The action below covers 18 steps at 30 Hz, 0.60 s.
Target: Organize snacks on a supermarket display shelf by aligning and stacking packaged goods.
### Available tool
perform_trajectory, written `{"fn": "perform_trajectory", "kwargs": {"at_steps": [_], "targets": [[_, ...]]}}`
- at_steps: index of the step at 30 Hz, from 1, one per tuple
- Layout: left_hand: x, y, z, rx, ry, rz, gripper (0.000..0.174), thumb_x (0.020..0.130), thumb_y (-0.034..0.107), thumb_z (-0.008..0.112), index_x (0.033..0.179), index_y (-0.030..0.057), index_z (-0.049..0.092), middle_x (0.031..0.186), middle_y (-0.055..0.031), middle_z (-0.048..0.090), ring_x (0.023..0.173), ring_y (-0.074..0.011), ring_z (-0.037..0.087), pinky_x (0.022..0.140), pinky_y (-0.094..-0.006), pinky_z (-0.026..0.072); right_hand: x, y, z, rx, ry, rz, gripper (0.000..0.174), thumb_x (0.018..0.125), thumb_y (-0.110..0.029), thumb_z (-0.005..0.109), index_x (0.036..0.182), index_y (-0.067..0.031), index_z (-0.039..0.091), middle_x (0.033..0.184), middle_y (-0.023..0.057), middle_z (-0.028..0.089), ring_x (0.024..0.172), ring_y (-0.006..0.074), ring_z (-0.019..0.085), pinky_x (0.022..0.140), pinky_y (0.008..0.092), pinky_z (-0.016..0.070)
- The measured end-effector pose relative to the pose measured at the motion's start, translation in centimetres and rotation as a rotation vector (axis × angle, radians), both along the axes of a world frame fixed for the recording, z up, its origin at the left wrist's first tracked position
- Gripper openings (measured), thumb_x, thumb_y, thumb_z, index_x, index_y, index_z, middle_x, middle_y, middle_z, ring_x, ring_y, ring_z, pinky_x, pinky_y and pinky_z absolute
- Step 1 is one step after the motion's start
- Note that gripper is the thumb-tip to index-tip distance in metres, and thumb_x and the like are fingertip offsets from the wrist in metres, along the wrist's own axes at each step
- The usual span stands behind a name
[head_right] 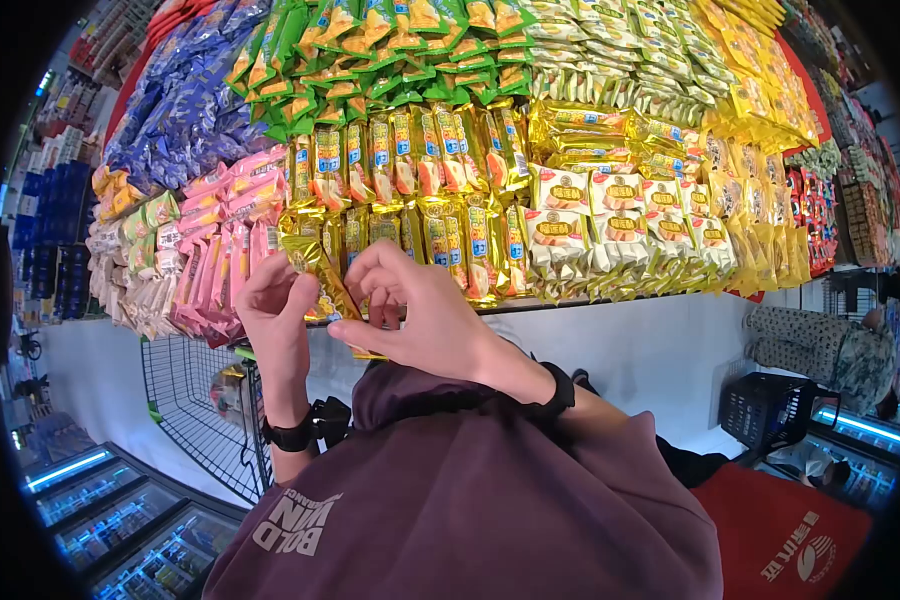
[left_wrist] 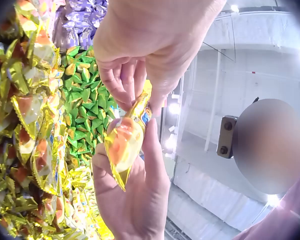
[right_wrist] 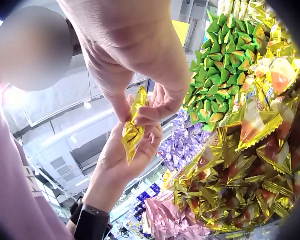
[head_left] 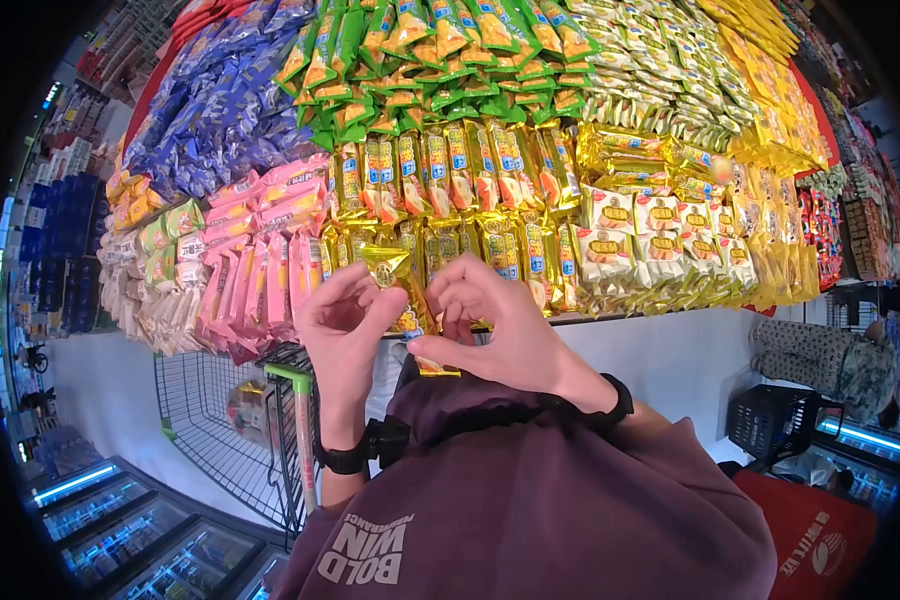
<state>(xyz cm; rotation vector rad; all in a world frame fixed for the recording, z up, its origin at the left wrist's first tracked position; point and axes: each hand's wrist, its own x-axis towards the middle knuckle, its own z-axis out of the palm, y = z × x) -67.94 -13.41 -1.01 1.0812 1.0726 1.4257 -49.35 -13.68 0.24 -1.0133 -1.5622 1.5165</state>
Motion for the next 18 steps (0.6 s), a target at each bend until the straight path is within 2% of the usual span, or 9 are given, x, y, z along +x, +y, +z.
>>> {"fn": "perform_trajectory", "kwargs": {"at_steps": [3,4,6,7,11,12,14,16,18], "targets": [[0.5,-0.4,-0.1,-0.03,0.13,-0.08,0.036,0.089,-0.001,0.071,0.124,-0.0023,0.064,0.098,-0.0027,0.066,0.085,-0.008,0.062,0.077,-0.0227,0.0507,-0.2,-0.2,-0.9,0.009,0.184,-0.089,0.054,0.084,-0.019,0.081,0.121,-0.001,0.045,0.077,0.0043,0.065,0.065,0.0088,0.062,0.059,0.0239,0.0499],[0.8,-0.6,0.0,-0.018,0.14,-0.13,0.037,0.088,-0.001,0.072,0.124,-0.0023,0.064,0.101,-0.0036,0.066,0.085,-0.0081,0.062,0.077,-0.0227,0.0507,0.3,0.1,-0.2,0.019,0.157,-0.094,0.06,0.085,-0.015,0.08,0.127,0.0005,0.04,0.08,0.0067,0.067,0.07,0.0099,0.066,0.062,0.0238,0.052],[1.3,-1.2,0.1,-0.076,0.154,-0.234,0.042,0.084,-0.001,0.075,0.124,-0.0022,0.064,0.108,-0.0056,0.063,0.084,-0.0089,0.063,0.078,-0.0233,0.0515,1.0,0.3,-0.6,0.02,0.177,-0.219,0.061,0.085,-0.014,0.08,0.128,0.0021,0.039,0.079,0.0069,0.066,0.069,0.0101,0.066,0.06,0.0236,0.0517],[1.6,-1.4,-0.2,0.014,0.228,-0.236,0.044,0.082,-0.002,0.077,0.124,-0.0023,0.064,0.104,-0.0051,0.065,0.086,-0.0079,0.063,0.078,-0.0238,0.0518,1.4,0.6,-0.4,0.015,0.16,-0.229,0.055,0.085,-0.014,0.079,0.122,0.002,0.041,0.076,0.0068,0.065,0.068,0.0101,0.066,0.058,0.0236,0.0511],[2.5,-2.3,-0.6,-0.069,0.322,-0.173,0.041,0.079,0.002,0.082,0.117,-0.0017,0.068,0.084,-0.0007,0.067,0.078,-0.003,0.06,0.07,-0.0213,0.0518,2.7,1.5,-0.5,-0.019,0.139,-0.211,0.036,0.088,-0.016,0.077,0.097,-0.0011,0.046,0.069,0.0065,0.062,0.065,0.0096,0.066,0.051,0.0239,0.0488],[2.4,-2.5,-0.9,-0.047,0.395,-0.172,0.04,0.078,0.004,0.083,0.116,-0.0015,0.069,0.083,-0.0004,0.068,0.077,-0.0026,0.06,0.069,-0.021,0.0518,3.0,1.7,-0.8,-0.04,0.12,-0.211,0.037,0.092,-0.018,0.074,0.082,-0.0058,0.041,0.068,0.0062,0.062,0.064,0.0093,0.067,0.049,0.0244,0.0482],[2.8,-2.6,-0.9,-0.004,0.505,-0.143,0.039,0.075,0.008,0.085,0.111,-0.0006,0.072,0.077,-0.0002,0.068,0.072,-0.0021,0.06,0.066,-0.021,0.0525,3.4,2.2,-0.3,-0.099,0.156,-0.234,0.036,0.094,-0.019,0.071,0.081,-0.0059,0.04,0.067,0.0053,0.062,0.062,0.0096,0.066,0.049,0.0244,0.0479],[3.1,-2.6,-0.7,-0.008,0.5,-0.154,0.039,0.076,0.007,0.085,0.111,-0.0006,0.072,0.074,-0.0002,0.067,0.069,-0.0024,0.06,0.065,-0.0211,0.0528,3.9,2.4,-0.5,-0.107,0.15,-0.223,0.033,0.098,-0.019,0.066,0.081,-0.0058,0.041,0.065,0.0041,0.062,0.061,0.01,0.065,0.052,0.0245,0.048],[3.4,-2.6,-0.5,0.023,0.515,-0.168,0.038,0.077,0.007,0.085,0.111,-0.0005,0.071,0.071,-0.0008,0.068,0.065,-0.0035,0.062,0.064,-0.0216,0.0542,3.8,2.5,-0.4,-0.124,0.13,-0.205,0.032,0.097,-0.019,0.066,0.081,-0.0059,0.042,0.065,0.0041,0.062,0.061,0.0097,0.064,0.054,0.0247,0.0483]]}}
